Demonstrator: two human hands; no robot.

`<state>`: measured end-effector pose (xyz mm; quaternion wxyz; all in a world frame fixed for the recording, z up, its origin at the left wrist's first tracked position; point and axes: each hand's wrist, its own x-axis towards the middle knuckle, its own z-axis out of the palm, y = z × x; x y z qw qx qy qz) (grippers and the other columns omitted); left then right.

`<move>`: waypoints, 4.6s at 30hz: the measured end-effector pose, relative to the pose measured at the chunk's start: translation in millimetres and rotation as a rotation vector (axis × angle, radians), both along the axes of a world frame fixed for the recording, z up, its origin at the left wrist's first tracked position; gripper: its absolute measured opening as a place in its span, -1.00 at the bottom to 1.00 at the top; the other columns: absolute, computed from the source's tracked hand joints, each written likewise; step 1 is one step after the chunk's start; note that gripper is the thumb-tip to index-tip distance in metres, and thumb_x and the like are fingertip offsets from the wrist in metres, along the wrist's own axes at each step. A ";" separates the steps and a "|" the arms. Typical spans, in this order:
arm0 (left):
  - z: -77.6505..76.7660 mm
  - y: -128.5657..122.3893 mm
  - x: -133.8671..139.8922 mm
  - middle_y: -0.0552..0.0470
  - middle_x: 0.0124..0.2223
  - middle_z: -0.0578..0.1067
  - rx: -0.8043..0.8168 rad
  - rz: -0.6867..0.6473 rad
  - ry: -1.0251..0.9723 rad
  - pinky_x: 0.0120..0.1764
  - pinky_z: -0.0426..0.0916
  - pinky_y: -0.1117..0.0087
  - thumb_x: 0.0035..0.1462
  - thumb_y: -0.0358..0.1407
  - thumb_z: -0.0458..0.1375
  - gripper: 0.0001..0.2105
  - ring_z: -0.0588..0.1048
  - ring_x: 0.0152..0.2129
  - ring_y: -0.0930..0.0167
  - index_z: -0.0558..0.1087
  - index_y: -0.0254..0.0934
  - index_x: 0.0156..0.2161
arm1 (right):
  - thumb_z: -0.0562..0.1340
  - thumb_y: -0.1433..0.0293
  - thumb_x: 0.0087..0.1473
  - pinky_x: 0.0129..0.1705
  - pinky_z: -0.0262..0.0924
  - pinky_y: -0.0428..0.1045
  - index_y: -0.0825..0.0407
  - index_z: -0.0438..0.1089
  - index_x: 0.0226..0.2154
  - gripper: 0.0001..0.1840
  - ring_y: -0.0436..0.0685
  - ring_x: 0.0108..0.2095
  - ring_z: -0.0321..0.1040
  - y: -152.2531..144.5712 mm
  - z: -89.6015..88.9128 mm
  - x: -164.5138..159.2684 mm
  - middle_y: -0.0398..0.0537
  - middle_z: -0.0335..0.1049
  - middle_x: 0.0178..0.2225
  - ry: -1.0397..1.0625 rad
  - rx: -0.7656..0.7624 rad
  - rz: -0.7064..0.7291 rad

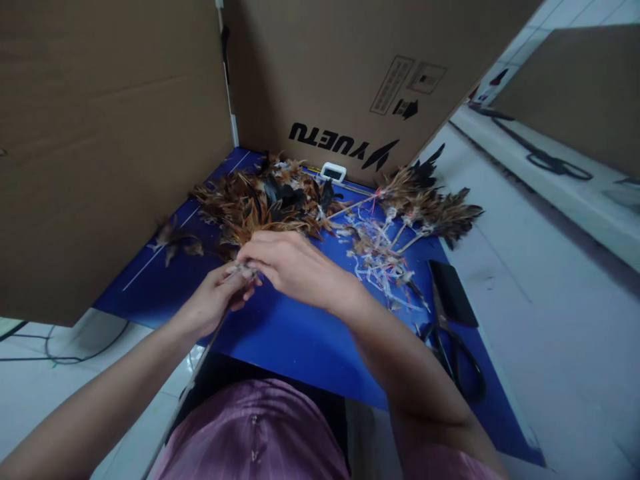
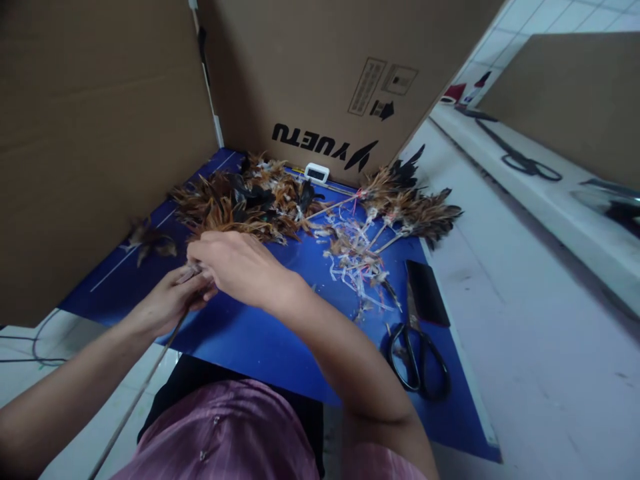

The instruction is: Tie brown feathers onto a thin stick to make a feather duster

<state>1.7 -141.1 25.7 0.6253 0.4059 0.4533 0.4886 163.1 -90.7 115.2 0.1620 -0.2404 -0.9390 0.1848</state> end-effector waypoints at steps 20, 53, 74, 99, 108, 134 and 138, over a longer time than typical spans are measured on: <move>-1.6 -4.5 9.1 0.06 -0.44 0.37 -0.077 0.027 -0.048 -0.65 -0.03 0.55 0.05 -0.20 0.23 -0.81 0.25 -0.60 0.54 0.40 -0.31 -0.38 | 0.22 0.53 0.11 -0.48 -0.12 -0.06 0.06 0.47 -0.31 -0.88 0.03 -0.38 0.27 13.8 5.4 -24.6 -0.04 0.41 -0.26 -0.482 0.093 -0.005; -18.9 -16.6 12.5 0.16 -0.59 0.27 -0.165 0.112 -0.103 -0.63 0.05 0.59 0.05 -0.06 0.25 -0.66 0.18 -0.66 0.58 0.31 -0.30 -0.45 | 0.06 0.44 0.27 -0.23 0.17 0.07 0.22 0.42 -0.10 -0.72 0.17 -0.18 0.26 -36.3 -101.3 1.6 0.10 0.46 -0.17 0.154 0.624 -0.205; -26.3 -17.1 -15.7 0.22 -0.64 0.18 -0.183 0.207 -0.099 -0.69 0.01 0.63 -0.05 -0.13 0.34 -0.62 0.13 -0.72 0.61 0.24 -0.29 -0.52 | 0.03 0.39 0.30 -0.23 0.18 0.08 0.18 0.39 -0.02 -0.67 0.16 -0.20 0.27 -33.7 -105.0 -31.0 0.08 0.46 -0.08 0.194 0.542 -0.134; 8.9 -25.0 -88.1 0.03 -0.45 0.43 -0.166 0.587 0.012 -0.69 0.19 0.64 -0.18 -0.24 0.38 -0.74 0.22 -0.66 0.59 0.43 -0.32 -0.44 | 0.28 0.44 -0.03 0.02 0.21 0.09 0.05 0.47 -0.45 -0.97 0.25 -0.04 0.40 182.1 -111.3 19.8 0.07 0.50 -0.18 0.206 -0.253 -1.059; 8.1 -12.9 -78.7 0.05 -0.44 0.40 -0.209 0.492 -0.009 -0.72 0.15 0.64 -0.17 -0.23 0.39 -0.74 0.19 -0.66 0.59 0.42 -0.30 -0.44 | 0.27 0.46 -0.04 -0.64 0.05 -0.19 0.06 0.30 -0.36 -0.86 -0.07 -0.59 0.32 153.0 -94.7 63.4 -0.11 0.49 -0.46 0.565 -0.578 -0.895; 21.8 -30.5 -75.3 0.03 -0.43 0.41 -0.085 0.527 0.004 -0.68 0.16 0.63 -0.05 -0.27 0.33 -0.77 0.21 -0.65 0.60 0.38 -0.36 -0.45 | 0.27 0.43 0.02 -0.21 0.21 -0.05 0.09 0.48 -0.41 -0.94 0.01 -0.36 0.31 124.4 -95.1 8.1 -0.12 0.39 -0.39 0.389 -0.281 -0.478; 18.7 -23.6 -67.6 0.04 -0.45 0.41 -0.089 0.466 -0.015 -0.70 0.12 0.65 -0.05 -0.27 0.33 -0.76 0.20 -0.67 0.61 0.37 -0.35 -0.45 | 0.33 0.34 -0.11 -0.40 0.17 -0.13 0.07 0.44 -0.48 -0.87 -0.08 -0.55 0.22 111.6 -82.5 28.8 -0.26 0.32 -0.60 0.788 -0.803 -0.566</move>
